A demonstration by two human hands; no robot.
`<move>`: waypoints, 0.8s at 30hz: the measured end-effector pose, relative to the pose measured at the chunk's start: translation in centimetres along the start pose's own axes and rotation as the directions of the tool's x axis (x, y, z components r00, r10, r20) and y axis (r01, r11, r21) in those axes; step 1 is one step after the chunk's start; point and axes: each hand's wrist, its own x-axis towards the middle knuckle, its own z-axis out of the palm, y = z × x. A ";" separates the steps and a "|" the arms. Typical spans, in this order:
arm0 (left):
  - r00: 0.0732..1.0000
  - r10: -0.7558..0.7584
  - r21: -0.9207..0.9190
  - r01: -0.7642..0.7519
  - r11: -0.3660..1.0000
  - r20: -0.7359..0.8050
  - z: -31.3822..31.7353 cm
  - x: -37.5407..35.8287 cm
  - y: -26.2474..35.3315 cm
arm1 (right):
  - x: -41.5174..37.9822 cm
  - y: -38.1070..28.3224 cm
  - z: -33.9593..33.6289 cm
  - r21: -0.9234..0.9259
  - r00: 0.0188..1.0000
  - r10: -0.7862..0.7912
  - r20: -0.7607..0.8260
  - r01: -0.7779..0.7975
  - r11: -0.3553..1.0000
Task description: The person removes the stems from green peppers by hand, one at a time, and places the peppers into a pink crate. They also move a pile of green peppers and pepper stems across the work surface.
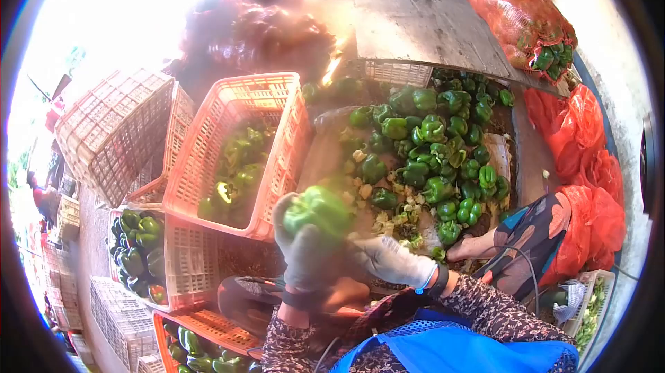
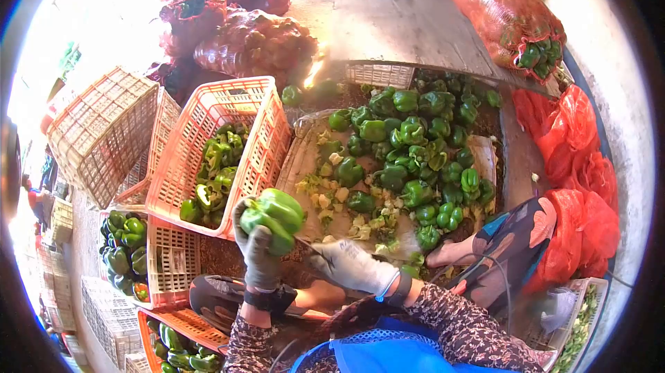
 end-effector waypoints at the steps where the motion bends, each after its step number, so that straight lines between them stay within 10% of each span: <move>1: 0.998 0.006 0.000 -0.006 1.000 -0.066 -2.6 0.4 -0.8 | -1.1 1.7 1.2 -0.001 1.000 -0.006 0.005 0.006 1.000; 4: 0.996 0.012 -0.108 -0.022 0.994 -0.093 -2.8 2.0 1.6 | -2.1 4.3 2.2 0.157 0.969 0.245 0.043 -0.249 0.956; 8: 0.977 -0.190 -0.002 0.191 0.982 0.098 -2.4 1.3 2.7 | 3.4 -0.6 -2.8 0.354 0.964 -0.010 -0.267 0.108 0.929; 10: 0.956 -0.239 -0.066 0.253 0.965 0.168 -1.1 0.4 1.6 | 5.0 -4.4 -5.0 0.608 0.985 0.086 0.146 -0.158 0.778; 14: 0.951 -0.268 0.257 0.224 0.940 0.151 0.7 -0.6 1.9 | 5.0 -3.7 -5.2 0.540 0.941 0.225 0.251 -0.329 0.774; 17: 0.945 -0.310 0.260 0.275 0.926 0.107 -2.5 -1.9 -1.5 | 2.9 -3.0 -4.1 0.078 0.998 0.032 -0.054 -0.028 0.997; 24: 0.926 -0.346 0.353 0.276 0.894 0.151 -2.7 -3.2 -1.9 | 1.8 -2.5 -5.2 0.272 0.978 0.125 0.167 -0.168 0.948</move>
